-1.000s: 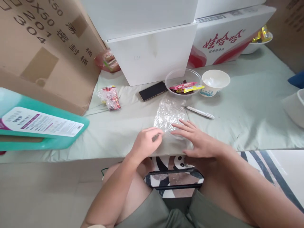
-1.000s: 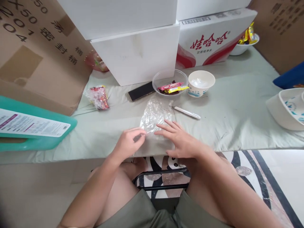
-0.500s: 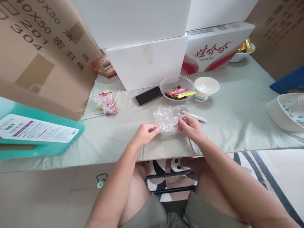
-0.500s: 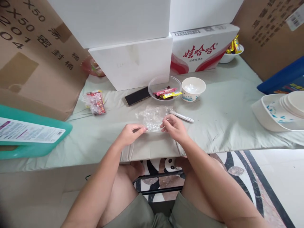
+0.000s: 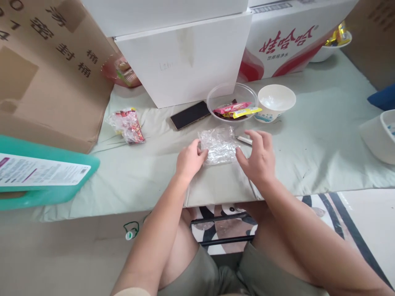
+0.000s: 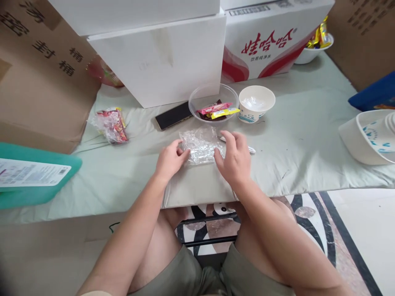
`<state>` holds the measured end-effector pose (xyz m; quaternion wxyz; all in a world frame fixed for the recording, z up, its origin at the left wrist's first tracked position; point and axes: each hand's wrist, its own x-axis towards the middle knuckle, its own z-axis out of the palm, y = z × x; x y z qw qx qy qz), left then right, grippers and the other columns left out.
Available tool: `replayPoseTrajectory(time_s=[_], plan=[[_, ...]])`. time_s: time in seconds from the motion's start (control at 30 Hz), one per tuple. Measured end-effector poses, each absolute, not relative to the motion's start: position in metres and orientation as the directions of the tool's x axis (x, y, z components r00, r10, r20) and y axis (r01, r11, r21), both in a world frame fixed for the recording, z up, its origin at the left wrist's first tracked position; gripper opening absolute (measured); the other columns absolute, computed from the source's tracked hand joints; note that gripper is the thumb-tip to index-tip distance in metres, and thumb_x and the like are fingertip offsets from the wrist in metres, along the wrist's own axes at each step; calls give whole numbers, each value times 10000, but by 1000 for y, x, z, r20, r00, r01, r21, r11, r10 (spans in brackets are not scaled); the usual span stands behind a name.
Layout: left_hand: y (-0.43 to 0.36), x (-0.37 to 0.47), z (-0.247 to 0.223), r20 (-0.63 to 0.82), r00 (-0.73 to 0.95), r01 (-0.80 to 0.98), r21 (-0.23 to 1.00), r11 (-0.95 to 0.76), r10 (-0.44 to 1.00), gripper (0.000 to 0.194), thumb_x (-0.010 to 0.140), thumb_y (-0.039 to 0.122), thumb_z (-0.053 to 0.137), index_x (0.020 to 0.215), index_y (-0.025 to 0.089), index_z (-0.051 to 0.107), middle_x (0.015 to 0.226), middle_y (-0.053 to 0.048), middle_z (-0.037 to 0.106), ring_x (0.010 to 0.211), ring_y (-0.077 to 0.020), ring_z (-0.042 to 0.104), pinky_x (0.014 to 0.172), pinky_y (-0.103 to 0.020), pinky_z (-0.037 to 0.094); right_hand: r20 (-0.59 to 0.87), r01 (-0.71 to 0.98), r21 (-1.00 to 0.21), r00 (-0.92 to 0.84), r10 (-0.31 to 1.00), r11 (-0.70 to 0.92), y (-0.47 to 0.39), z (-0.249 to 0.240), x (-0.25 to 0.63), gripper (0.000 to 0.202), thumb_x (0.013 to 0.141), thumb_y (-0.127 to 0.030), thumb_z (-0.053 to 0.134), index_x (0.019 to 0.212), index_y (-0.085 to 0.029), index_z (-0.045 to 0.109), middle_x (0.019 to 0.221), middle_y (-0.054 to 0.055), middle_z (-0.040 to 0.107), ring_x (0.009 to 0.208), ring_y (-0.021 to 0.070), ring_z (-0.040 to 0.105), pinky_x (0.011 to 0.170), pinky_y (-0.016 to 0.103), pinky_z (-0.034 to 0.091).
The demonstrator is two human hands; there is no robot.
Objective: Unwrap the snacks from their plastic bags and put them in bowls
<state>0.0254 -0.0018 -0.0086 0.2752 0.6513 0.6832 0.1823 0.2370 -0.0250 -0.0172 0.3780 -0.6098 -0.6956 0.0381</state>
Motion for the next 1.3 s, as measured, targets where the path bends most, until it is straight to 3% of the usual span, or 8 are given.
replayPoseTrajectory(time_s=[0.1, 0.27, 0.37, 0.47, 0.6, 0.9, 1.1, 1.3], plan=[[2, 26, -10, -134, 84, 808, 589, 11, 987, 410, 912, 356, 605, 1287, 196, 635, 763, -16, 717, 730, -206, 653, 676, -307, 428, 550, 778, -370, -257, 795, 508, -32, -15, 230, 348, 910, -247, 554, 1253, -210, 602, 1245, 139, 668, 1204, 290, 614, 1041, 477, 483], [-4, 29, -8, 159, -77, 857, 515, -16, 984, 490, 886, 325, 663, 1340, 169, 564, 1001, -95, 700, 956, -266, 668, 820, -362, 501, 172, 821, -309, -448, 877, 480, -39, -23, 207, 547, 919, -386, 572, 1407, -141, 543, 1502, 165, 540, 1414, 387, 448, 1103, 554, 421], [-12, 32, -8, 305, 224, 789, 501, -356, 926, 255, 931, 223, 561, 1172, 182, 635, 1080, -97, 690, 1045, -238, 648, 934, -366, 506, 90, 835, -302, -454, 886, 459, -43, -24, 202, 572, 914, -413, 575, 1405, -121, 552, 1524, 176, 515, 1405, 404, 448, 1099, 559, 415], [-16, 29, -11, 212, 513, 660, 522, -540, 832, 198, 912, 176, 558, 1078, 184, 664, 1106, -80, 712, 1087, -232, 639, 1003, -385, 497, 141, 793, -338, -490, 860, 507, -43, -22, 212, 462, 922, -368, 559, 1312, -130, 618, 1454, 159, 589, 1350, 357, 510, 1099, 508, 422], [-16, 14, -14, 73, 548, 676, 548, -493, 833, 454, 785, 247, 737, 1224, 192, 637, 1310, -104, 662, 1256, -285, 581, 1104, -463, 459, 168, 758, -350, -527, 833, 550, -36, -25, 235, 443, 868, -359, 638, 1272, -179, 637, 1441, 137, 607, 1359, 369, 510, 1087, 547, 408], [-21, 1, -12, 117, 499, 711, 511, -483, 858, 451, 770, 187, 695, 1221, 171, 674, 1377, -111, 665, 1399, -324, 507, 1214, -547, 320, 361, 594, -582, -423, 831, 555, -27, -20, 240, 145, 921, -218, 521, 876, -219, 660, 1051, 81, 772, 1172, 295, 664, 998, 468, 472], [-28, 0, -9, -18, 258, 625, 766, -152, 966, 238, 876, 228, 573, 1072, 217, 708, 1056, -42, 788, 932, -194, 735, 879, -348, 557, 372, 453, -684, -457, 808, 571, -34, -20, 243, 420, 842, -476, 667, 1180, -234, 609, 1134, 102, 733, 1240, 325, 624, 1126, 553, 378], [-19, -2, -17, -27, 127, 488, 872, -39, 991, 305, 841, 265, 650, 1144, 231, 646, 957, -22, 767, 883, -163, 711, 820, -290, 533, 272, 618, -679, -289, 918, 396, -22, -28, 236, 202, 931, -318, 491, 807, -233, 625, 830, 54, 742, 827, 232, 703, 935, 449, 503]])
